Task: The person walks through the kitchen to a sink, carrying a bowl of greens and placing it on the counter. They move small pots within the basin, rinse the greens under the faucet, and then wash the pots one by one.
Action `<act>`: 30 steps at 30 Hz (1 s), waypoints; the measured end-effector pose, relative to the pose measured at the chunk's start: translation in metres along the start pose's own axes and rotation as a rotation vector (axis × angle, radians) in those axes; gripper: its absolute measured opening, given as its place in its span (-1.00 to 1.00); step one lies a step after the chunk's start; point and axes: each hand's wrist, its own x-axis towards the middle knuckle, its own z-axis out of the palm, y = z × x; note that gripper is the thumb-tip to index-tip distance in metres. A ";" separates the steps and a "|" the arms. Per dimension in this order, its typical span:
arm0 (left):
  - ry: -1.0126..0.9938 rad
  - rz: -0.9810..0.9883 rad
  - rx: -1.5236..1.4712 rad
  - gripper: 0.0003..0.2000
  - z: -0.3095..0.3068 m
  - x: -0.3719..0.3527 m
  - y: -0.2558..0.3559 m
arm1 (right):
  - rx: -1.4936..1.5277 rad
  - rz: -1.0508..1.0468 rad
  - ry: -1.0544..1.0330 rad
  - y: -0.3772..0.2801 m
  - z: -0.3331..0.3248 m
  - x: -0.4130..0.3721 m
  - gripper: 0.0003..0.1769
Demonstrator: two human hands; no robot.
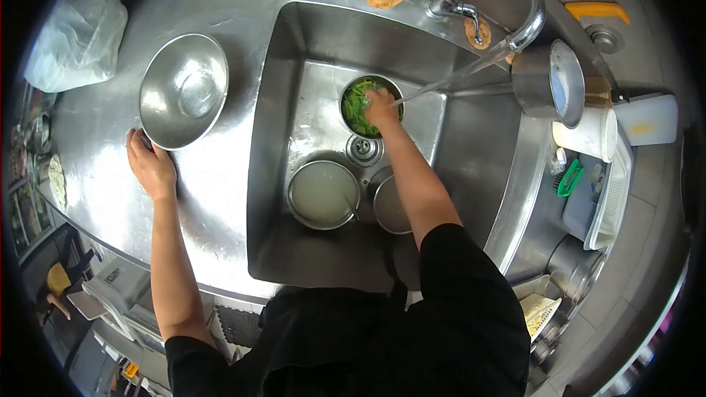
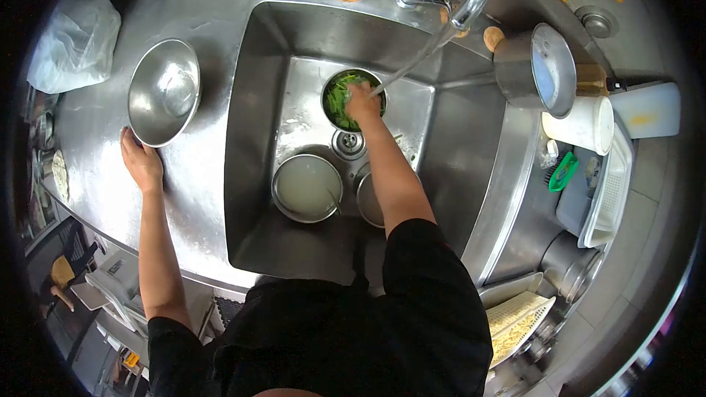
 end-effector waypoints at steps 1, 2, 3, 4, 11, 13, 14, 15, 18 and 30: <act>-0.004 -0.002 0.001 -0.64 0.001 -0.001 -0.001 | -0.001 0.001 -0.004 -0.002 -0.005 0.001 -0.29; 0.001 0.003 0.002 -0.65 0.001 -0.001 -0.002 | 0.067 0.017 0.052 -0.007 -0.011 0.004 -0.31; 0.008 0.010 0.004 -0.65 0.002 0.000 -0.003 | 0.137 0.034 0.110 -0.012 -0.012 0.007 -0.33; 0.010 0.012 0.007 -0.65 0.001 0.000 -0.002 | 0.141 0.032 0.110 -0.015 -0.005 0.009 -0.33; 0.011 0.019 -0.024 -0.66 -0.002 0.000 0.001 | 0.128 0.132 -0.059 -0.014 0.010 0.021 -0.34; 0.004 0.004 -0.036 -0.66 -0.002 0.000 0.003 | 0.125 0.127 -0.107 -0.006 0.005 0.018 -0.30; 0.007 0.012 -0.025 -0.66 -0.003 0.000 0.003 | 0.068 0.045 -0.091 -0.002 0.004 0.014 -0.30; 0.010 0.022 -0.011 -0.66 -0.002 0.000 0.002 | 0.014 -0.037 -0.077 0.000 0.003 0.009 -0.30; 0.020 0.022 -0.009 -0.67 -0.002 0.000 0.002 | -0.244 -0.010 -0.002 -0.027 -0.021 -0.035 -0.26; 0.032 0.010 -0.030 -0.68 -0.001 0.002 0.000 | 0.060 0.150 -0.150 -0.008 0.001 0.001 -0.20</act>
